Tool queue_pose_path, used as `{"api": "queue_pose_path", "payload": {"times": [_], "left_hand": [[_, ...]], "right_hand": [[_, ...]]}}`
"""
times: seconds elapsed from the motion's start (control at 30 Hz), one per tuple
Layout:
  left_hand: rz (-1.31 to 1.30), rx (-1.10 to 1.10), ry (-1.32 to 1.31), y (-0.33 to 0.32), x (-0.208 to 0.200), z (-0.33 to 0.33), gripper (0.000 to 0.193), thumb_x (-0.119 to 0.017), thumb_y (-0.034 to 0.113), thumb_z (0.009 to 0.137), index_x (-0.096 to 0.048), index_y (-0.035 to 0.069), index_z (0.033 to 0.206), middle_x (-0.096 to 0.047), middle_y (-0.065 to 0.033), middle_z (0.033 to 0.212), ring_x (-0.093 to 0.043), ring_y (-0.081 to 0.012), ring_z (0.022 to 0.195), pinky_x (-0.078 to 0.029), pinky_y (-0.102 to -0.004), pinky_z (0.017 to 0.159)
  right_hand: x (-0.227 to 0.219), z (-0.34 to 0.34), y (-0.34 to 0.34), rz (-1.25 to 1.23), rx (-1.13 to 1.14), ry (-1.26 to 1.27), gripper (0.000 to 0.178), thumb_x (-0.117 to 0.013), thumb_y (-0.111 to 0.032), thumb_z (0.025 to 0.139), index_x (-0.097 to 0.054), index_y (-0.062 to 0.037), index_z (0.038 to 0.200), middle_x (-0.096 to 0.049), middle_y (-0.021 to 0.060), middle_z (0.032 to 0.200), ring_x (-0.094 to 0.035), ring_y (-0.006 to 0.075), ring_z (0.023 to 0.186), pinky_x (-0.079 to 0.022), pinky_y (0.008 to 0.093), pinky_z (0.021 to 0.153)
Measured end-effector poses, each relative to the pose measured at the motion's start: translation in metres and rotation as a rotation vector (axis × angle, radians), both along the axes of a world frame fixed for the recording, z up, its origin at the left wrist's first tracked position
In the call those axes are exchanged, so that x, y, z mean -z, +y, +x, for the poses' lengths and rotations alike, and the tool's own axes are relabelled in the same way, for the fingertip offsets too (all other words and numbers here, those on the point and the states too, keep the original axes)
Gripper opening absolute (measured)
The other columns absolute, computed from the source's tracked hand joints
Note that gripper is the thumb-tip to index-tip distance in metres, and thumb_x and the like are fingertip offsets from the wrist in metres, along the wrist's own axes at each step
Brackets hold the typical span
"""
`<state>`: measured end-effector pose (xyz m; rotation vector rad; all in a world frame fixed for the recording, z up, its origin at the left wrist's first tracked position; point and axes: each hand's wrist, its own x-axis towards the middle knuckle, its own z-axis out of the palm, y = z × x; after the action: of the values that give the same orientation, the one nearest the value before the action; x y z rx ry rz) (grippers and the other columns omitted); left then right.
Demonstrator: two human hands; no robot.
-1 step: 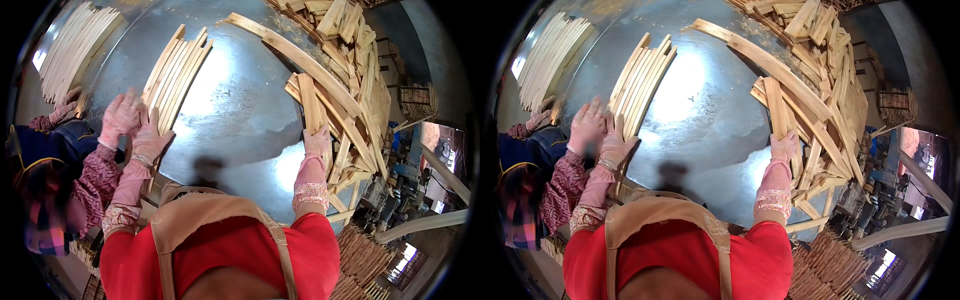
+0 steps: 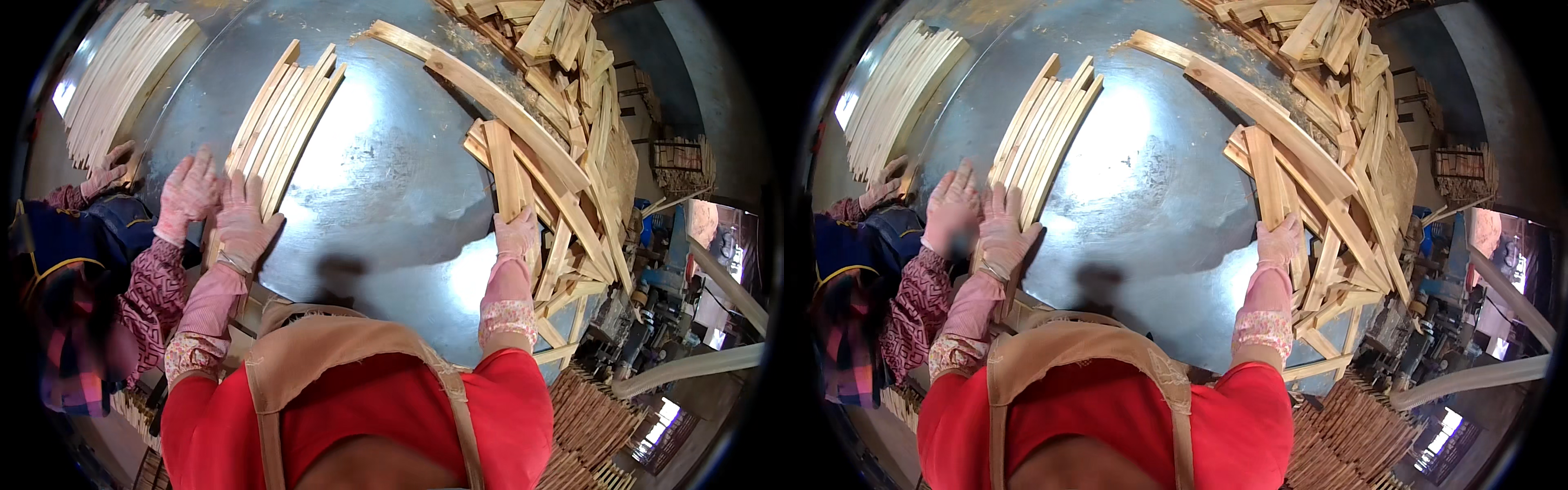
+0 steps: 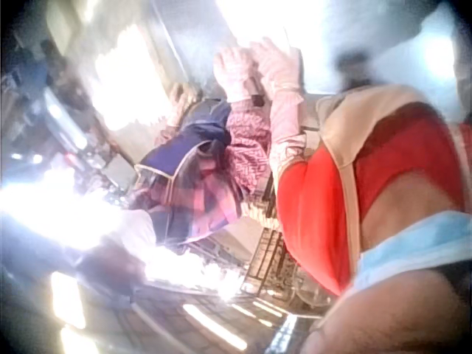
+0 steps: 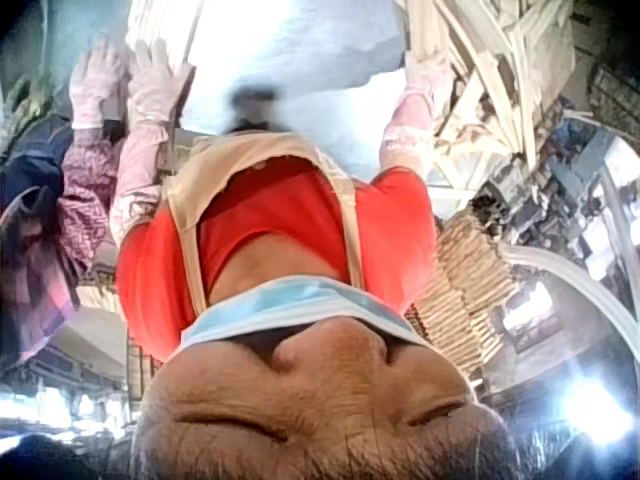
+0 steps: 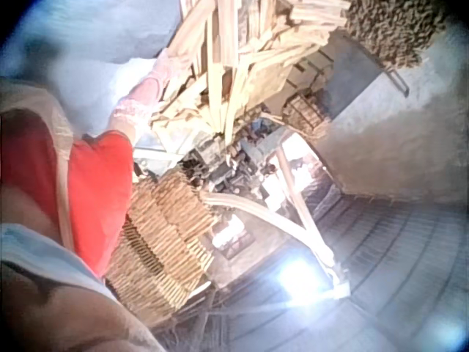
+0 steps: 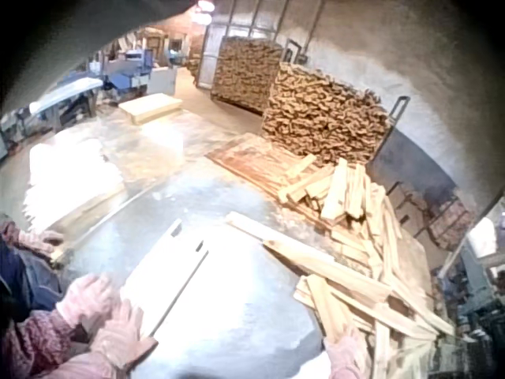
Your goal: The person sorts wooden planks on a metal table, picking them up and arranging them into neat stacks. Another person assists by moving the sorted stacks to the side.
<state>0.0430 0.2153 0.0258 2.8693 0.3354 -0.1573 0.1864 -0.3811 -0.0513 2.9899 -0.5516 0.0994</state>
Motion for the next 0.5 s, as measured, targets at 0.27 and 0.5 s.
{"api": "queue_pose_path", "payload": {"times": [0.27,0.5], "left_hand": [[-1.049,0.062,-0.090,-0.200,0.112,0.008,0.050,-0.077,0.027,0.096,-0.064,0.000,0.136,-0.075,-0.0199,0.125,-0.071,-0.0336,0.112,-0.056,-0.0466,0.099],[-1.965,-0.400,0.672,-0.193,0.104,0.027,0.062,-0.076,0.036,0.099,-0.054,-0.004,0.142,-0.074,-0.0233,0.117,-0.073,-0.0239,0.080,-0.062,-0.0354,0.072]], "right_hand": [[-0.040,-0.007,0.124,0.682,-0.118,0.641,0.065,-0.072,-0.057,0.096,-0.068,-0.0052,0.136,-0.074,0.0290,0.127,-0.070,0.0471,0.121,-0.053,0.0539,0.106],[-0.072,0.147,0.109,-0.132,-0.657,-0.125,0.082,-0.074,-0.052,0.095,-0.049,-0.0146,0.163,-0.058,0.0181,0.160,-0.056,0.0415,0.144,-0.048,0.0534,0.117]]}}
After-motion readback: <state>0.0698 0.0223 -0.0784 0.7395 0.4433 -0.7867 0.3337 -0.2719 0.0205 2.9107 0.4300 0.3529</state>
